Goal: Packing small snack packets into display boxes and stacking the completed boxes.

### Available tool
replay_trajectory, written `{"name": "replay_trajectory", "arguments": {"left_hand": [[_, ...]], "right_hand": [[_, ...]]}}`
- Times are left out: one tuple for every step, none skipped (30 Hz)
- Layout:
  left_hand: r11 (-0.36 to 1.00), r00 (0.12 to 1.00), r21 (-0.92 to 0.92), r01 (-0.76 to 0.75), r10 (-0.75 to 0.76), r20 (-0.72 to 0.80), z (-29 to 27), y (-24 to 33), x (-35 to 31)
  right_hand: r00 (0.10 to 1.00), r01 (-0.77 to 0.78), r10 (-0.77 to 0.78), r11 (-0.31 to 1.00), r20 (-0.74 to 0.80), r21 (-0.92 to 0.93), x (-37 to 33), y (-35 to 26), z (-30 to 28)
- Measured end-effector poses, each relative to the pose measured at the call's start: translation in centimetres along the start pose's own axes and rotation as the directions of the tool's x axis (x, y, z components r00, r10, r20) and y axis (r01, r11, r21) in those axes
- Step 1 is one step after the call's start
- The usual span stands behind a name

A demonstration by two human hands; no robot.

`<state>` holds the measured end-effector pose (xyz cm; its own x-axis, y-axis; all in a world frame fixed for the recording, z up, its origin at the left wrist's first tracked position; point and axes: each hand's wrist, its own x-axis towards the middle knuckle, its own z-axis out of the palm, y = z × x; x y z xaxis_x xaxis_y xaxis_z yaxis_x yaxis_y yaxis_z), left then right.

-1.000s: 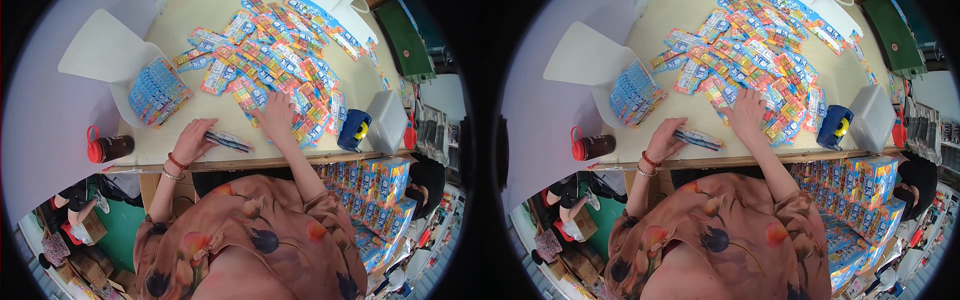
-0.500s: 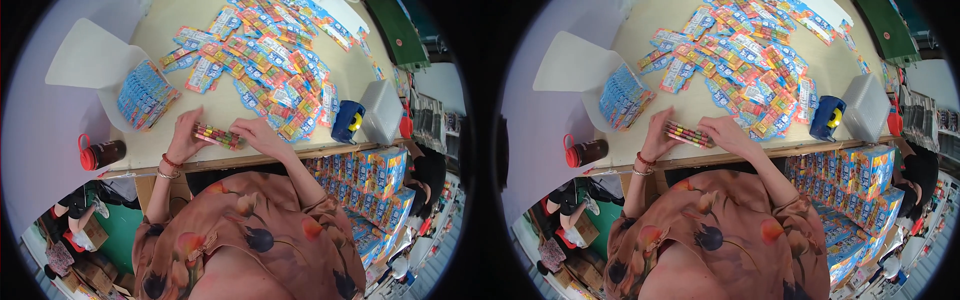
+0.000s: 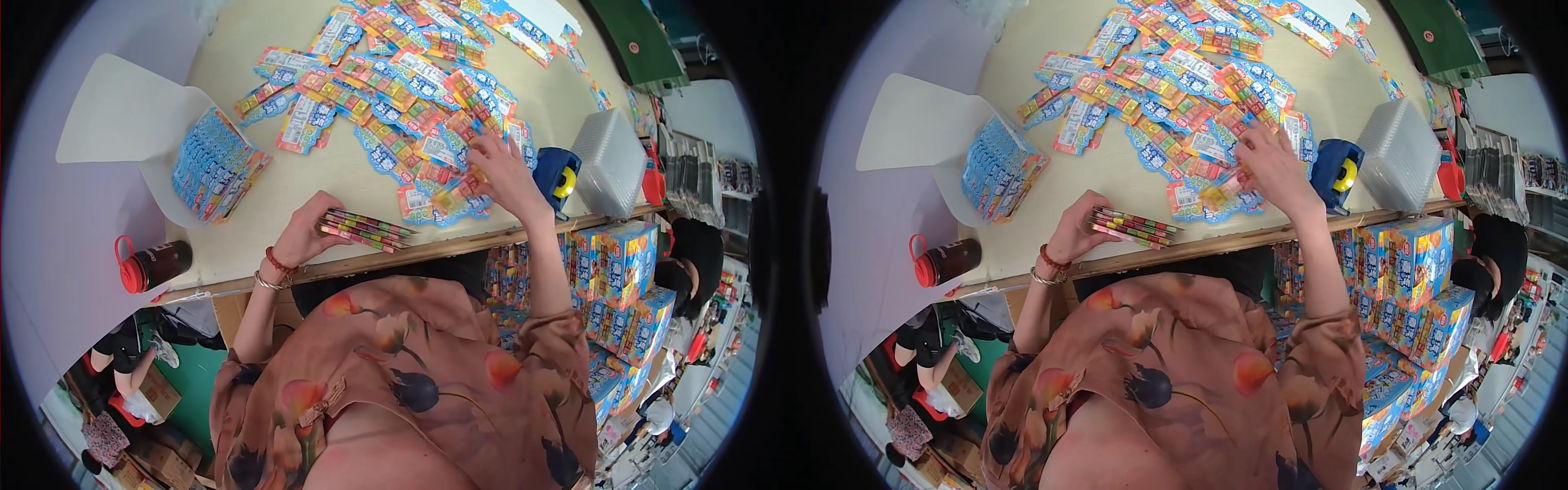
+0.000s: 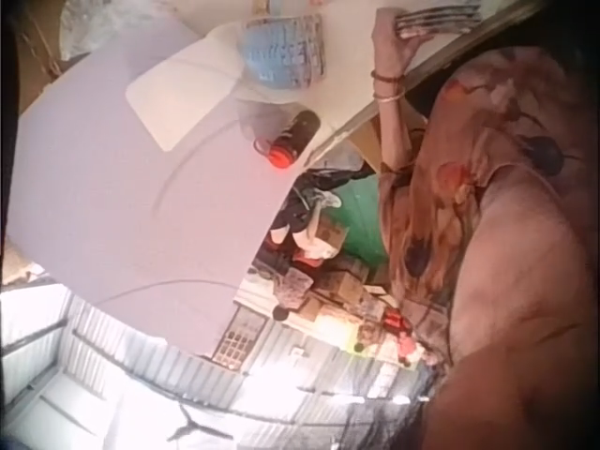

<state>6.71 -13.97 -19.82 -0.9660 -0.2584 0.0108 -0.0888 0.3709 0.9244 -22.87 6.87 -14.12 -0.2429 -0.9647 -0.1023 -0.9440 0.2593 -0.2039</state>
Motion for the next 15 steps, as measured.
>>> {"name": "replay_trajectory", "arguments": {"left_hand": [[1.000, 1.000, -0.001, 0.005, -0.005, -0.003, 0.0, 0.0, 0.1], [1.000, 1.000, 0.002, 0.009, -0.009, -0.006, -0.1, 0.0, -0.1], [1.000, 1.000, 0.024, 0.002, -0.001, -0.022, -0.1, -0.1, -0.4], [0.999, 0.999, 0.047, -0.001, 0.003, -0.039, 0.0, -0.1, -0.8], [0.999, 0.999, 0.050, 0.001, 0.001, -0.042, 0.0, -0.1, -1.1], [0.999, 0.998, 0.038, 0.022, -0.019, -0.068, 0.0, -0.2, -1.6], [0.999, 0.995, 0.026, 0.041, -0.039, -0.094, 0.1, -0.4, -2.1], [0.998, 0.995, 0.039, 0.043, -0.039, -0.089, 0.3, -0.3, -2.4], [0.988, 0.982, -0.091, 0.127, -0.138, -0.125, 0.6, -0.3, -2.7], [0.952, 0.958, -0.231, 0.200, -0.240, -0.158, 0.8, -0.5, -3.1], [0.921, 0.954, -0.369, 0.121, -0.211, -0.214, 1.1, -0.7, -3.4], [0.921, 0.954, -0.370, 0.120, -0.209, -0.213, 1.3, -0.6, -3.2], [0.840, 0.945, -0.542, 0.031, -0.202, -0.259, 1.6, -0.5, -3.3], [0.723, 0.933, -0.687, -0.065, -0.201, -0.300, 1.8, -0.4, -3.3], [0.677, 0.921, -0.735, -0.041, -0.260, -0.291, 2.0, -0.3, -3.6]], "right_hand": [[0.991, 0.125, -0.122, 0.991, -0.048, 0.052, 0.6, 0.1, 0.1], [0.991, 0.129, -0.126, 0.990, -0.049, 0.054, 1.1, -0.6, -0.3], [0.991, 0.133, -0.127, 0.979, -0.049, 0.153, 1.9, -1.8, -0.8], [0.990, 0.139, -0.130, 0.957, -0.049, 0.254, 2.6, -2.9, -0.9], [0.985, 0.147, -0.112, 0.942, -0.130, 0.301, 3.4, -3.8, -0.5], [0.985, 0.151, -0.116, 0.941, -0.130, 0.302, 4.1, -4.9, 0.1], [0.990, 0.033, 0.061, 0.784, -0.130, 0.620, 4.8, -6.1, 1.0], [0.970, -0.056, 0.233, 0.503, -0.073, 0.863, 5.2, -6.8, 2.0], [0.954, -0.102, 0.299, 0.351, -0.008, 0.931, 5.4, -7.1, 4.1], [0.946, 0.002, 0.321, 0.116, -0.039, 0.993, 5.8, -8.7, 5.1], [0.936, 0.111, 0.347, -0.125, -0.061, 0.986, 5.9, -10.5, 6.2], [0.943, 0.146, 0.322, -0.189, -0.079, 0.971, 6.1, -11.4, 8.1], [0.957, 0.137, 0.289, -0.346, -0.034, 0.928, 5.9, -12.9, 8.3], [0.967, 0.125, 0.254, -0.492, 0.005, 0.862, 5.4, -14.2, 8.3], [0.970, 0.079, 0.234, -0.535, 0.058, 0.841, 5.1, -14.8, 10.1]]}}
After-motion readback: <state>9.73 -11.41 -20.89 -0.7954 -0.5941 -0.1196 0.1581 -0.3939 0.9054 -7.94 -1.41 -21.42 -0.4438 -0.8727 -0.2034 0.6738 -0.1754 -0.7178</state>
